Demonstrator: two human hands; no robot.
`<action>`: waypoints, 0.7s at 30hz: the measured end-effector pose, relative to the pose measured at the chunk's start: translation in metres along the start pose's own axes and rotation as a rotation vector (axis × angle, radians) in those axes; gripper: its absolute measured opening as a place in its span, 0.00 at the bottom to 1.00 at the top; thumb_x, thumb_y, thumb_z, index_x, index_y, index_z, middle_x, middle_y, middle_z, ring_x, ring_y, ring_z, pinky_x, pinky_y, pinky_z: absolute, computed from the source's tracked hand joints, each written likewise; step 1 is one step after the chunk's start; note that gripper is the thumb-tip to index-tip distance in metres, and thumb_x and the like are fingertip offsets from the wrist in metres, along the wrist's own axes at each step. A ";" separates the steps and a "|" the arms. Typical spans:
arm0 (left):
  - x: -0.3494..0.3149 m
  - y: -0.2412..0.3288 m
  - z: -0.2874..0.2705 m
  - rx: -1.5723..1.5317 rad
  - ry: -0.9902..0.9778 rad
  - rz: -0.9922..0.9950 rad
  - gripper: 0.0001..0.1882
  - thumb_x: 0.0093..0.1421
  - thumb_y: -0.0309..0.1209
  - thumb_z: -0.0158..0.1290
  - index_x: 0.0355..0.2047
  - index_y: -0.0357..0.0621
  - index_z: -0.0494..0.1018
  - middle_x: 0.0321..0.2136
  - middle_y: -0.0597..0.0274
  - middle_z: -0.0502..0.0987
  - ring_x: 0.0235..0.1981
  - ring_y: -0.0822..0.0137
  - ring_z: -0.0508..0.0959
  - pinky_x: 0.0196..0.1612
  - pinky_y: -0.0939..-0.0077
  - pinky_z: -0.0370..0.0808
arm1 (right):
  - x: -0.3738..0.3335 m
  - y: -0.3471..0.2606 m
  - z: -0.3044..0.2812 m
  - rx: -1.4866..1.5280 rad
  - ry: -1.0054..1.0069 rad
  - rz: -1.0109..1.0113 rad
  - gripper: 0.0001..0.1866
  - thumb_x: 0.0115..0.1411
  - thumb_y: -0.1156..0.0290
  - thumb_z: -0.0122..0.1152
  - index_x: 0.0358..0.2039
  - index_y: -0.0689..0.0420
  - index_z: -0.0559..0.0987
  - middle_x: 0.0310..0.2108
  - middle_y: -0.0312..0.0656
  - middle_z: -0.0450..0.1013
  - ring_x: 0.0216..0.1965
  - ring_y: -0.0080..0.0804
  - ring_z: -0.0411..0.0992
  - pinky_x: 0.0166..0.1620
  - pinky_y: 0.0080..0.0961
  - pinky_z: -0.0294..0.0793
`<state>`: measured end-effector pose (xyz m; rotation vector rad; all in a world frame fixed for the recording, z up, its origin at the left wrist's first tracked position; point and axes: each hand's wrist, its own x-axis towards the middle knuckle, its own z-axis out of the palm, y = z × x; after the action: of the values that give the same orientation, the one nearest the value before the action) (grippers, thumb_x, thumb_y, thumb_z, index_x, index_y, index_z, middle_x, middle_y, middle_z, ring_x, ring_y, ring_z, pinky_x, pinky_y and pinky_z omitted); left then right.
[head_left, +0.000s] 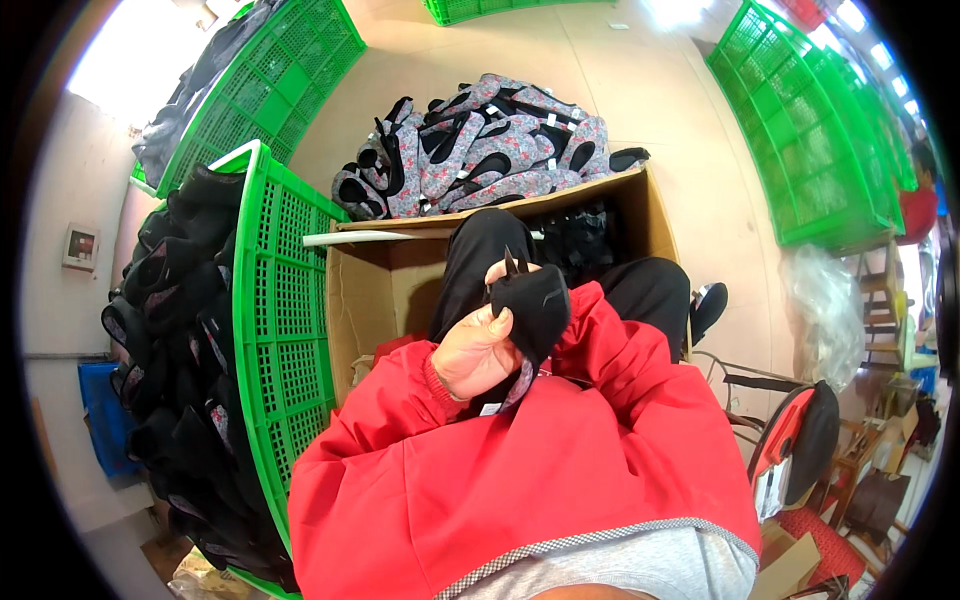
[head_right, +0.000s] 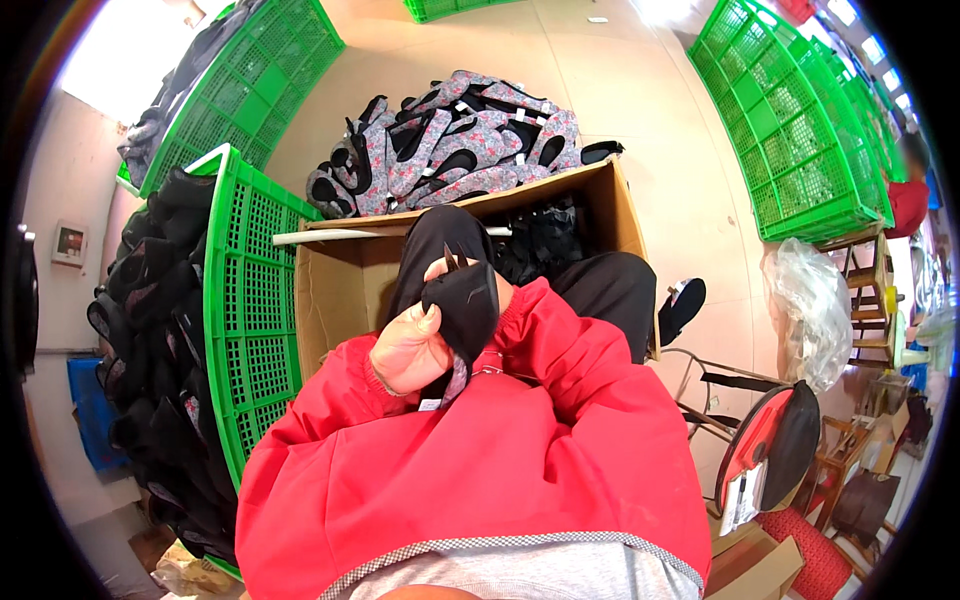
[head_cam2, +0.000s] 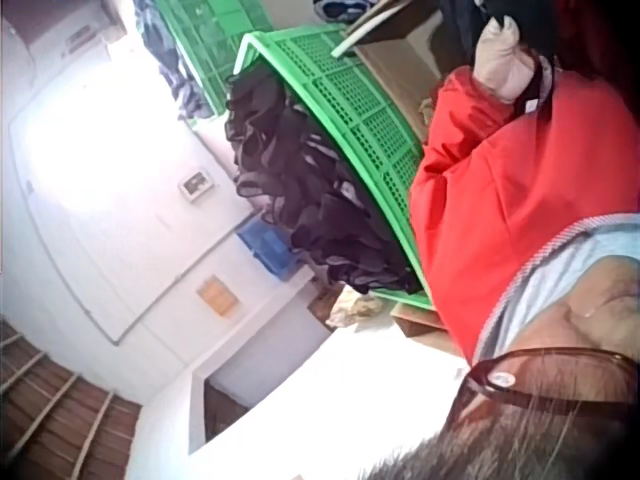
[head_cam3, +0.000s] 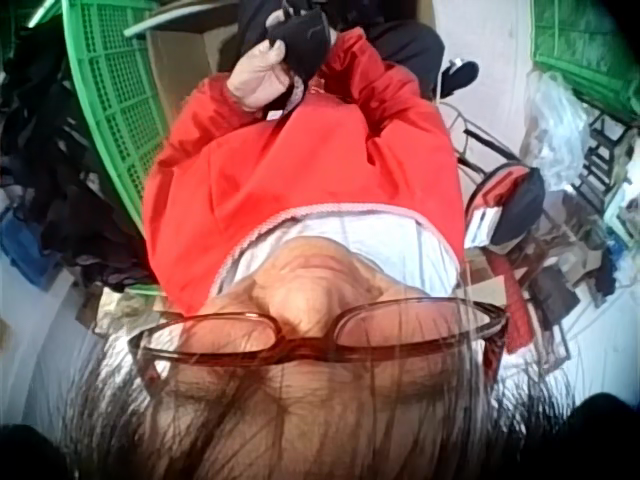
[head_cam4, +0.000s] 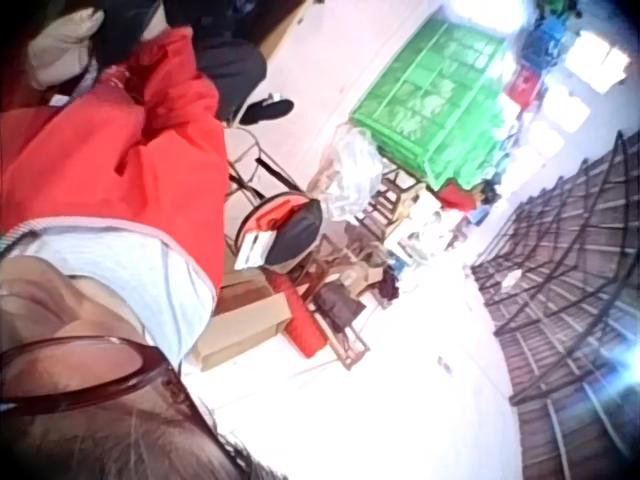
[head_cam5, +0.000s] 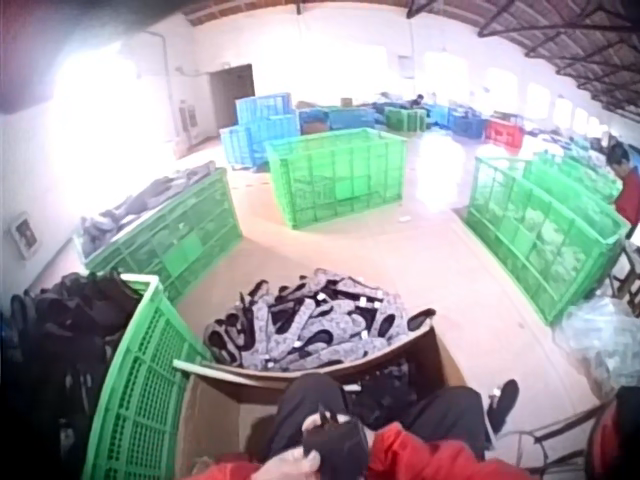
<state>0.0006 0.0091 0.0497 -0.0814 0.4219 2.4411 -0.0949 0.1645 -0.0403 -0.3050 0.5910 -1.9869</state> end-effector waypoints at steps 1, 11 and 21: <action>0.005 -0.001 0.004 -0.001 0.014 0.050 0.26 0.67 0.31 0.48 0.64 0.39 0.57 0.61 0.60 0.65 0.61 0.63 0.65 0.63 0.64 0.63 | 0.007 0.017 -0.020 -0.014 0.050 -0.050 0.17 0.61 0.72 0.60 0.49 0.62 0.72 0.40 0.43 0.77 0.40 0.30 0.76 0.45 0.24 0.76; 0.025 -0.011 0.003 0.461 0.493 0.598 0.12 0.68 0.24 0.45 0.51 0.36 0.67 0.42 0.65 0.70 0.37 0.75 0.65 0.40 0.79 0.63 | -0.031 0.040 0.032 -0.074 0.536 -0.238 0.11 0.62 0.64 0.62 0.40 0.53 0.72 0.17 0.26 0.64 0.11 0.14 0.54 0.15 0.17 0.49; 0.049 -0.013 -0.084 0.830 0.666 0.539 0.14 0.64 0.22 0.49 0.23 0.43 0.58 0.22 0.73 0.58 0.24 0.80 0.58 0.26 0.79 0.58 | -0.042 0.051 0.005 -0.442 0.705 -0.225 0.12 0.51 0.78 0.69 0.29 0.53 0.72 0.23 0.28 0.64 0.20 0.17 0.59 0.25 0.16 0.59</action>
<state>-0.0339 0.0208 -0.0413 -0.4728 1.9136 2.4604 -0.0341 0.1810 -0.0608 0.0881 1.5079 -2.1510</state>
